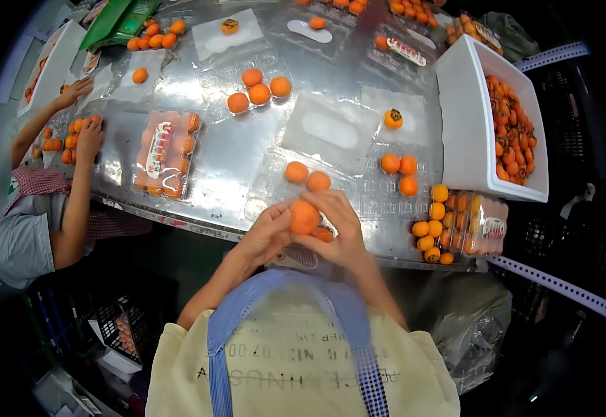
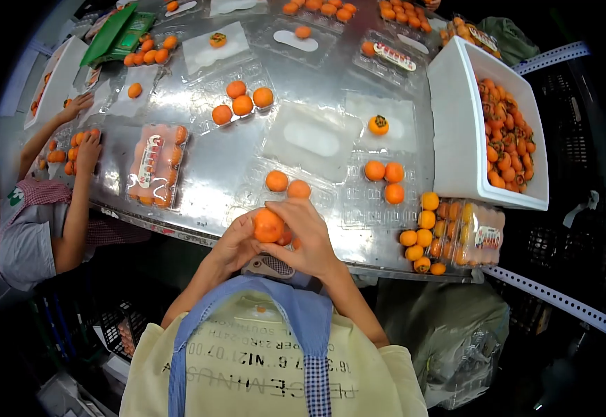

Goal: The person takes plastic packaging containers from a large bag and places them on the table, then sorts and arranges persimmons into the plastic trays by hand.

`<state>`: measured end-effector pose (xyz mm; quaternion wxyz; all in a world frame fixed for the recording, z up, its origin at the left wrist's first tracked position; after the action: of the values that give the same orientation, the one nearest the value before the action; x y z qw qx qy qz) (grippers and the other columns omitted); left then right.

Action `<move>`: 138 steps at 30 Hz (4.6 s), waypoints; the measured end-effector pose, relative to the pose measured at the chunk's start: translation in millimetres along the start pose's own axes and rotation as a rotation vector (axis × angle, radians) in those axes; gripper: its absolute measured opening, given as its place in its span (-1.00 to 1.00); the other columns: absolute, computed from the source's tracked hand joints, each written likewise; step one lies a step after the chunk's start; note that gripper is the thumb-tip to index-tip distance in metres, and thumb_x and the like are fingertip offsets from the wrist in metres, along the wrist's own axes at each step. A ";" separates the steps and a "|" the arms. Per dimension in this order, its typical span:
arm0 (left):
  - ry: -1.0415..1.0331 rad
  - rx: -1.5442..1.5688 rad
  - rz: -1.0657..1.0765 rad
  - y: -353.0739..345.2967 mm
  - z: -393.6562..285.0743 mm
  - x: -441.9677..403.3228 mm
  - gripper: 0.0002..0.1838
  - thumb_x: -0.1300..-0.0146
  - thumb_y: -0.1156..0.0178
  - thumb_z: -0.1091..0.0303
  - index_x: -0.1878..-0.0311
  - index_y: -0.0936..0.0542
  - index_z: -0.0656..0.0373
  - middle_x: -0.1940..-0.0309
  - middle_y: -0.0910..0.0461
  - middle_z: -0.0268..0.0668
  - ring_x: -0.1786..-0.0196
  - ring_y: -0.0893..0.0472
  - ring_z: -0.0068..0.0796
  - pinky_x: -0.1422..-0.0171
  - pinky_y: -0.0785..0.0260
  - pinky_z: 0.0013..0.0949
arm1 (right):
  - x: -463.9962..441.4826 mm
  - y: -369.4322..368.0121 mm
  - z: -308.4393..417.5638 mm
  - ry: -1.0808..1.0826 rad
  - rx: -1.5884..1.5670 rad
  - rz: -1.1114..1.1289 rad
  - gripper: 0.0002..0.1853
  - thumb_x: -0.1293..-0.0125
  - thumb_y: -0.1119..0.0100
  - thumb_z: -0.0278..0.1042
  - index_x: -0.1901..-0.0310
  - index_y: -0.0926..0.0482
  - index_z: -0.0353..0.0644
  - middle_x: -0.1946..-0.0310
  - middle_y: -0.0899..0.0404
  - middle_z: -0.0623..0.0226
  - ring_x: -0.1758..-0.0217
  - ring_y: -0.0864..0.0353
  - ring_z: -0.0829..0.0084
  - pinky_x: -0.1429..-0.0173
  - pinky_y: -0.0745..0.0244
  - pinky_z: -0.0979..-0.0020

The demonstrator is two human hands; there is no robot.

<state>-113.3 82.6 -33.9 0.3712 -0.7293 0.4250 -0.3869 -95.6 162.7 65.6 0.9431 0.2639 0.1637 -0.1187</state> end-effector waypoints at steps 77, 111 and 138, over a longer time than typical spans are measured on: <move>-0.126 -0.484 -0.375 28.3 -15.2 -4.9 -0.61 -0.37 0.00 0.18 -0.14 -0.43 0.24 0.04 -0.51 -0.24 0.04 -0.55 -0.50 -0.01 -0.43 -0.44 | 22.5 9.8 -32.8 -0.074 0.211 -0.114 -0.45 0.22 -0.46 -0.28 0.08 -0.54 -0.16 0.30 -0.59 0.31 0.30 -0.53 0.29 0.02 -0.30 0.30; -0.293 -0.518 -0.785 115.8 -55.3 50.4 -0.75 -0.28 -0.13 0.39 0.00 -0.50 0.23 0.24 -0.54 -0.33 0.28 -0.52 -0.61 0.19 -0.40 -0.54 | 6.0 384.5 -37.8 -0.114 0.973 -0.833 -0.33 -0.08 -0.37 -0.16 -0.09 -0.39 -0.54 0.03 -0.51 -0.02 0.01 -0.54 0.28 -0.07 -0.43 0.38; -0.154 -1.422 -0.836 139.3 -49.0 46.6 -0.62 -0.07 -0.21 0.53 -0.01 -0.44 0.21 0.37 -0.49 -0.23 0.41 -0.54 -0.36 0.26 -0.42 -0.37 | 106.6 0.7 -99.4 -0.528 0.261 0.139 -0.67 0.05 -0.35 -0.41 0.18 -0.53 -0.13 0.30 -0.51 0.30 0.24 -0.53 0.28 0.12 -0.42 0.30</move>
<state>-186.8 -20.7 -122.8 -0.3250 -0.9124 0.2353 -0.0807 -21.9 202.0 -54.0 0.9171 0.3535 -0.1220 -0.1385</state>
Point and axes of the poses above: each hand's wrist, its own x-axis away from the middle knuckle, its own y-axis out of the back of the hand, z = x × y, the point moved 10 cm from there along -x, towards the middle knuckle
